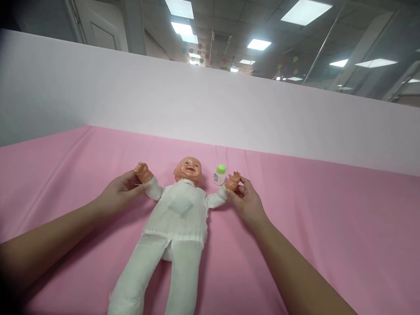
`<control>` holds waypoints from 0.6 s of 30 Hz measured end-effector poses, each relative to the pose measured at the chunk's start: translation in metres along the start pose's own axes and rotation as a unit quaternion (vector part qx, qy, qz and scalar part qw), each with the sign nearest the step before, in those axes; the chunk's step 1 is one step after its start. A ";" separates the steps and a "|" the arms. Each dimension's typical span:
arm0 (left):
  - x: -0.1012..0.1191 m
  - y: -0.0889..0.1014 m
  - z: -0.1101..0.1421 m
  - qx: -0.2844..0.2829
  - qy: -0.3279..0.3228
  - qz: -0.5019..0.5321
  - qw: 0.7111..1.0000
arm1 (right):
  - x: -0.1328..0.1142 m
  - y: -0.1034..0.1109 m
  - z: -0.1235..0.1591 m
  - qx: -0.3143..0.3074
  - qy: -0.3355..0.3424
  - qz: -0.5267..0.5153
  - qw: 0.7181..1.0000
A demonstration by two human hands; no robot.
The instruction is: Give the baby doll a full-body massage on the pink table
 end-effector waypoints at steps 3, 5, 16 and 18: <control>0.035 -0.023 0.023 -0.116 -0.183 -0.121 0.969 | -0.039 -0.019 0.022 -0.042 0.149 0.062 0.986; 0.044 -0.034 0.036 -0.187 -0.271 -0.181 0.927 | -0.061 -0.037 0.039 -0.094 0.260 0.142 0.950; 0.028 -0.030 0.027 -0.150 -0.227 -0.203 0.941 | -0.047 -0.050 0.035 -0.112 0.257 0.186 0.942; 0.020 -0.020 0.019 -0.111 -0.135 -0.166 0.970 | -0.029 -0.029 0.017 -0.046 0.154 0.114 0.980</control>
Point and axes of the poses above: each hand's wrist, its own z-axis away from the middle knuckle, its own y-axis out of the back of the hand, x = y × z, the point moved 6 cm from there along -z, towards the middle knuckle, and after that the axes turned 1 degree about y, right-handed, at the moved point
